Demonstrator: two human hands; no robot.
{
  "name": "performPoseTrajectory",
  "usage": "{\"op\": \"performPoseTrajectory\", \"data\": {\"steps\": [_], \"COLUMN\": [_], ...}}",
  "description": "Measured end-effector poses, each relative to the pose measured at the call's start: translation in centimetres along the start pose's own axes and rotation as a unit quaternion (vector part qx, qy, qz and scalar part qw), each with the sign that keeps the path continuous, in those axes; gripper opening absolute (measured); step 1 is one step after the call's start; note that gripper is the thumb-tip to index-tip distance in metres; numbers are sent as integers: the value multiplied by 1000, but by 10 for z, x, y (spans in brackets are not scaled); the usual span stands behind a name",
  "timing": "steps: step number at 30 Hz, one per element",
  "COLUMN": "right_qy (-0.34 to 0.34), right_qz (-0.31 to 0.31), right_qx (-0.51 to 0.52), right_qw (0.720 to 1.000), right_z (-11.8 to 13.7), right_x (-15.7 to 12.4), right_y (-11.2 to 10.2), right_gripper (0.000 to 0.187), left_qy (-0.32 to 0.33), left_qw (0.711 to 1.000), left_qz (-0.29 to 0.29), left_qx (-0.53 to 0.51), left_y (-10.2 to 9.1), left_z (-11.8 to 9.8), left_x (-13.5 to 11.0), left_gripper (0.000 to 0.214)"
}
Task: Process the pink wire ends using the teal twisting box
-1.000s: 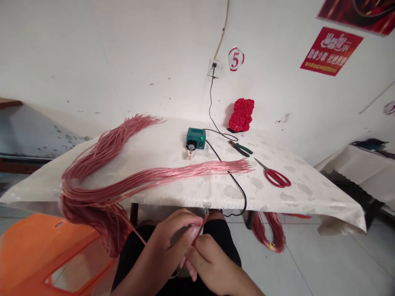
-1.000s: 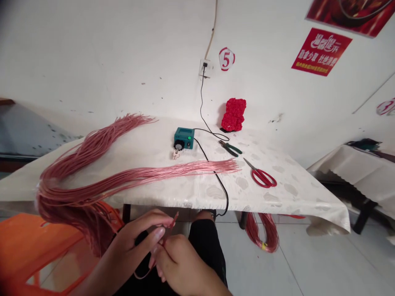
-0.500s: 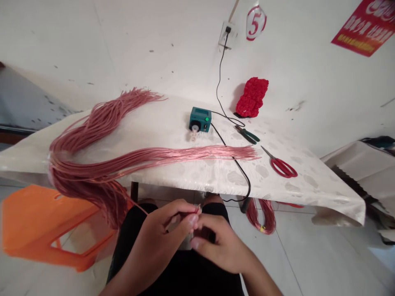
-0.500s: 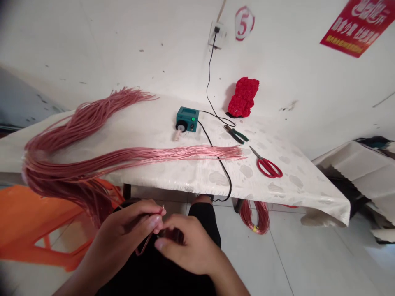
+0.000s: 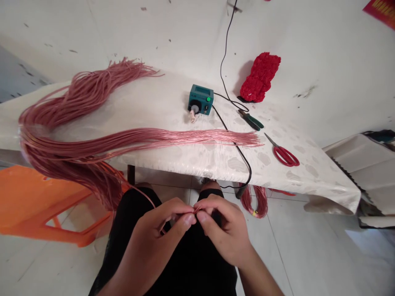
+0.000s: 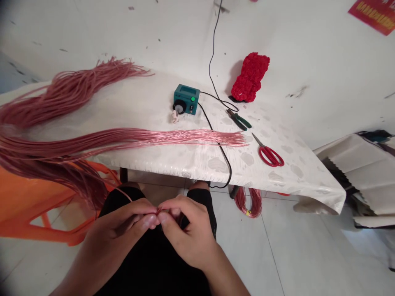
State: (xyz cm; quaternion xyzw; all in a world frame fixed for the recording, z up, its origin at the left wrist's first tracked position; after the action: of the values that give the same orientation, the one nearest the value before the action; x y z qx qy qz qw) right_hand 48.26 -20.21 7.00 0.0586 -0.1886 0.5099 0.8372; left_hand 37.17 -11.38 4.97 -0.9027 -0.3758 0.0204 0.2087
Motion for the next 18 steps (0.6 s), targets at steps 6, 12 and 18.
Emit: {"op": "performPoseTrajectory", "data": {"steps": [6,12,18], "right_qy": [12,69,108], "right_qz": [-8,-14,-6], "right_qx": [-10,53,81], "right_qw": [1000,996,991], "right_z": [-2,-15,-24], "right_x": [-2,-5,-7], "right_y": [1,0,1], "right_gripper": [7,7,6], "left_qy": [18,81,103], "left_qw": [997,989,985], "left_qz": [-14,-42,-34], "left_qx": [72,113,131], "left_y": [-2,-4,-2], "left_z": [2,-12,-9], "left_x": [-9,-13,-14], "left_gripper": [11,11,12]}}
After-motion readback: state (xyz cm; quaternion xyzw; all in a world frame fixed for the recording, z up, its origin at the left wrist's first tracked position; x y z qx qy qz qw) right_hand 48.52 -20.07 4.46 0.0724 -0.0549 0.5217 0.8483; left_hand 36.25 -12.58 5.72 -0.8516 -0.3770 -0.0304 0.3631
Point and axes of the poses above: each hand's wrist, its own x-axis towards the middle knuckle, its own y-axis out of the palm, z = x × y, the point moved 10 cm from there along x, towards the middle knuckle, and after that the axes turned 9 degrees about x, right-handed, at the moved point
